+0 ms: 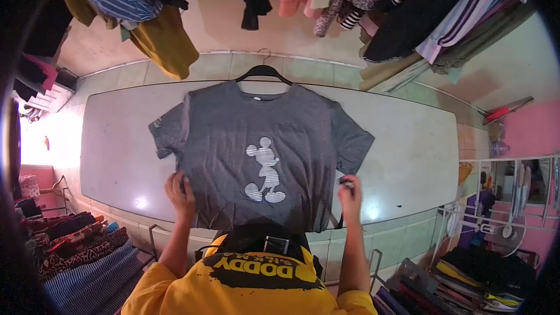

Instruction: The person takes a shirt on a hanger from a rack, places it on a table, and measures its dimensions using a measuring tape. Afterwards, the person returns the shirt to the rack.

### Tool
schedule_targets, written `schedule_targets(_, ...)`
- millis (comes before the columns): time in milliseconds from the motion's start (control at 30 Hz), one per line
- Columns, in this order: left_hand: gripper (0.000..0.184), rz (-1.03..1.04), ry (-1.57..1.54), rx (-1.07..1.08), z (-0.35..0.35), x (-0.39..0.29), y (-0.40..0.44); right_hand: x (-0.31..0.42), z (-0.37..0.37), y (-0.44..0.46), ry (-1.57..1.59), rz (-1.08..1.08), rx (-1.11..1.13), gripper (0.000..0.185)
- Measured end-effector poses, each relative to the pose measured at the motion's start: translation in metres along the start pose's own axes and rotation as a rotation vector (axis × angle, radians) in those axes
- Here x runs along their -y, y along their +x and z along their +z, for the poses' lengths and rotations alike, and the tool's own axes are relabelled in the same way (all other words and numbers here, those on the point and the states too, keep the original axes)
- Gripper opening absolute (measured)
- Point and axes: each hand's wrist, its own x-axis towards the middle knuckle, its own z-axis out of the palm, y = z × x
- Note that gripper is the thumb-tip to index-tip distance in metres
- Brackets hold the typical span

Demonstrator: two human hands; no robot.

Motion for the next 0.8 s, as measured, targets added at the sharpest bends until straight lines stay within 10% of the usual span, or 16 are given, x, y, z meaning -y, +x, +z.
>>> schedule_targets(233,0.016,-0.17,-0.731,0.794,0.009,-0.077,-0.013,0.025,0.152,-0.027,-0.25,-0.152,0.734,0.022)
schedule_targets(333,0.015,-0.585,-1.068,0.994,0.019,-0.076,-0.014,0.005,0.188,-0.019,-0.314,-0.304,0.76,0.026)
schedule_targets(500,0.009,-0.535,-1.096,0.702,0.022,-0.057,-0.013,0.01,0.198,-0.016,-0.42,-0.286,0.741,0.032)
schedule_targets(600,0.007,-0.078,-0.469,0.007,0.024,-0.019,0.014,0.015,0.186,-0.008,-0.479,-0.3,0.592,0.035)
schedule_targets(800,0.007,-0.454,-0.356,-0.209,0.038,0.033,0.044,0.013,0.153,0.004,-0.457,-0.322,0.46,0.023)
